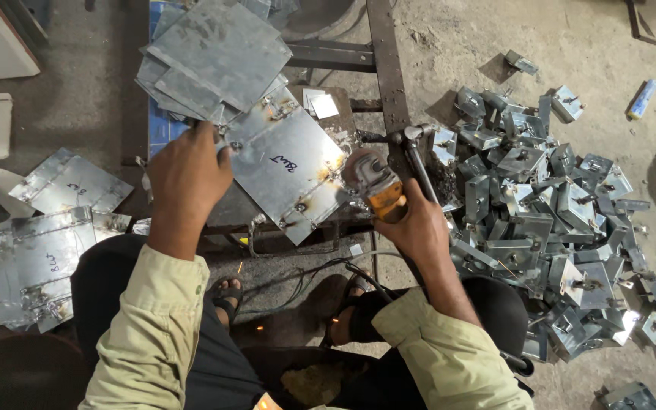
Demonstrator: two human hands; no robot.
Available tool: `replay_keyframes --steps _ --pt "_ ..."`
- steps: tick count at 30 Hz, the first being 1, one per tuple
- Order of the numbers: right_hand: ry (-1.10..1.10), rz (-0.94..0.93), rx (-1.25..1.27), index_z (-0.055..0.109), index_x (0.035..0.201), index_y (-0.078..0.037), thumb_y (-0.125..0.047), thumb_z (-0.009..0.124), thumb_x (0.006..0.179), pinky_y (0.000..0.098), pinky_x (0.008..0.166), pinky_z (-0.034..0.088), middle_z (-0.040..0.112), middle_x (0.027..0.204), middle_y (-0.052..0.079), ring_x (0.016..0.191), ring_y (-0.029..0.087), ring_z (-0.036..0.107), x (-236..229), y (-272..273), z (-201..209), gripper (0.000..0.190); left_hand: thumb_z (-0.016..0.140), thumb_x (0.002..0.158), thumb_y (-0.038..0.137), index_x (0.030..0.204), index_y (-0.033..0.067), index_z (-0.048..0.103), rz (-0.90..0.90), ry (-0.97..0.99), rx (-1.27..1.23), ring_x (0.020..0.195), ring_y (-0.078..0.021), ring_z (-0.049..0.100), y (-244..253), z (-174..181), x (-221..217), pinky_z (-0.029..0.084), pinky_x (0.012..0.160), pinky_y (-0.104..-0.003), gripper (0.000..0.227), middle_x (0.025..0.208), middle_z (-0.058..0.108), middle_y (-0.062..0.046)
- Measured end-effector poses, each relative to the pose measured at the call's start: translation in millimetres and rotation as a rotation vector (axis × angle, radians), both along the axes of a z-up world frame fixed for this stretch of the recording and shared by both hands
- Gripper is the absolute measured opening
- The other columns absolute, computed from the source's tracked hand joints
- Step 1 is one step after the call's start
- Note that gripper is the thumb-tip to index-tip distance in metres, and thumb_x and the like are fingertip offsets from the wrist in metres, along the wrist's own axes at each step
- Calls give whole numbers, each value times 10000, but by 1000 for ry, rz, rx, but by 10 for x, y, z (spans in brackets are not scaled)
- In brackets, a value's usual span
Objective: The person welds small metal brackets onto a rectangular metal plate using a handheld welding tool, then uses a hammer to tap the welded areas. They subsequently use an angle grinder to smooth the welds on the plate, creating sparks.
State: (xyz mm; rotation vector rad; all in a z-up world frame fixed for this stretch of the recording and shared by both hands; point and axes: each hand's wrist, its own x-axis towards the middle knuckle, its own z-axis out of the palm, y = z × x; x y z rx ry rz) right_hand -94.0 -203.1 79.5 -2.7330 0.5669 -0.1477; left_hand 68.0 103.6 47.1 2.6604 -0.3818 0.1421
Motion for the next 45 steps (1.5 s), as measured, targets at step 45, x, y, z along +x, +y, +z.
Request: replay_keyframes --steps 45 --pt "104 209 -95 521 1245 -107 -367 897 657 463 642 613 755 836 174 727 356 761 -62 774 -137 744 692 972 18 1314 29 494 219 -534 -540 961 -312 695 582 70 181 541 795 -437 395 1121 639 -144"
